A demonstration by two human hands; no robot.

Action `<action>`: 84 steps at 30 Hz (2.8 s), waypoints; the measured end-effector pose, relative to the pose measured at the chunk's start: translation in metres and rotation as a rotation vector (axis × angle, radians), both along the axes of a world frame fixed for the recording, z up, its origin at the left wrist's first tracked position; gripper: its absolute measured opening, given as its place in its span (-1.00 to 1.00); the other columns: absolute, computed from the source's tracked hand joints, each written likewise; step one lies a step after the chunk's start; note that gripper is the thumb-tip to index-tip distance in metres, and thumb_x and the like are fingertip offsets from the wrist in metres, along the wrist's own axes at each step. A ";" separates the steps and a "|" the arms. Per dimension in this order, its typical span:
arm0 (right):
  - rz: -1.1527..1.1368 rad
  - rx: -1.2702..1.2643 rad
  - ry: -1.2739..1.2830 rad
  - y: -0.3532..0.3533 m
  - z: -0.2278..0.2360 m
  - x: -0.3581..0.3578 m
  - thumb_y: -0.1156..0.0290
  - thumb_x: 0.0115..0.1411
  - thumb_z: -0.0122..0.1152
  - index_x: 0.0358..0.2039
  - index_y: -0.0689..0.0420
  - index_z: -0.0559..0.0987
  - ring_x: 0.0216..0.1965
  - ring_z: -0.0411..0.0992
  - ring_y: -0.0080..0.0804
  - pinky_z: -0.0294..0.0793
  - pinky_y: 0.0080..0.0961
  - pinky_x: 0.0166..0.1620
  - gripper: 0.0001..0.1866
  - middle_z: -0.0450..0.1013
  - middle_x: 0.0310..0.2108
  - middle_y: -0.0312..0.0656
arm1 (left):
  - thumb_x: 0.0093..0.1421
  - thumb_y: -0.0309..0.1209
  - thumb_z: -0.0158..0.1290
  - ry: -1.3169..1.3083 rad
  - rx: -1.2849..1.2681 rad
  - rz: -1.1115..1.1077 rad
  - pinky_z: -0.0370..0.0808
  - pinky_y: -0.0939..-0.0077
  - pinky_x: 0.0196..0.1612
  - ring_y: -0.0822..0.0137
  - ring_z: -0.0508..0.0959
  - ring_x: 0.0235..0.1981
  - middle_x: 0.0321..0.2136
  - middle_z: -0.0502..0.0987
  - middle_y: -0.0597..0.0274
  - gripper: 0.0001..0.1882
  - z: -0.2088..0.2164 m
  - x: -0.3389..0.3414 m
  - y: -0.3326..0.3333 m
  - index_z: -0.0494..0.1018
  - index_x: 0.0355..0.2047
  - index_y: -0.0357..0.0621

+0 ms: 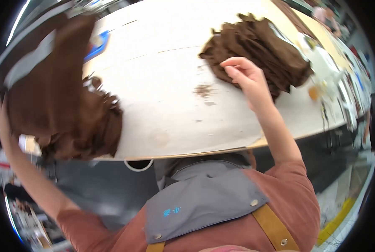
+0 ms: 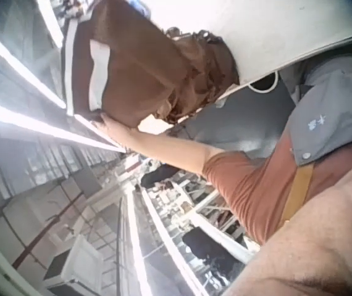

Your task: Inspecting, folding, and sorting brown fabric bag components at a workshop table.

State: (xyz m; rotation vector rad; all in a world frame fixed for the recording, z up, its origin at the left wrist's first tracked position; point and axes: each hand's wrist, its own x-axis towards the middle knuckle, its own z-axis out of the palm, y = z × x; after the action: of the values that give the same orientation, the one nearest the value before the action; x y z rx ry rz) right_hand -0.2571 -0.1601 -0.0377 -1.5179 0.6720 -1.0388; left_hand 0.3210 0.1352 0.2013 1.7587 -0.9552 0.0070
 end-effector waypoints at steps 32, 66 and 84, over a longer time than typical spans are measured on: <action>-0.539 -1.518 0.606 -0.009 0.003 0.002 0.39 -0.02 0.17 -0.23 -0.01 0.63 -0.19 0.44 -0.46 0.25 -0.28 0.00 -0.72 0.53 -0.21 -0.39 | 0.32 -0.51 -0.04 -0.895 -0.120 0.428 0.41 0.33 -0.01 0.14 0.51 -0.14 -0.21 0.53 0.11 -0.86 -0.203 -0.244 0.000 0.51 -0.20 -0.23; -0.061 -0.748 0.385 0.006 -0.075 -0.065 0.50 0.07 0.30 -0.25 0.11 0.61 -0.23 0.50 -0.25 0.45 -0.38 -0.16 -0.81 0.55 -0.19 -0.25 | 0.26 -0.31 0.08 0.040 0.734 -0.830 0.34 0.64 -0.37 0.59 0.33 -0.42 -0.44 0.41 0.44 -0.82 -0.244 -0.368 -0.275 0.42 -0.27 -0.16; 0.909 -0.931 -0.081 0.025 0.054 0.102 0.14 0.13 0.36 -0.24 0.20 0.60 0.00 0.41 -0.23 0.43 -0.33 0.03 -0.62 0.53 -0.24 -0.21 | 0.08 -0.57 0.20 -0.295 0.395 -0.717 0.28 0.66 -0.51 0.58 0.35 -0.55 -0.48 0.45 0.34 -0.73 -0.121 -0.352 -0.072 0.52 -0.17 -0.27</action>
State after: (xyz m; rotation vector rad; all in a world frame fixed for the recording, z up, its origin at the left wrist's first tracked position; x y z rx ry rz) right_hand -0.1549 -0.1347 0.0168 -2.2075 -0.6630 -0.6743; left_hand -0.0310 0.0631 0.0807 1.6904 -1.8635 -0.4160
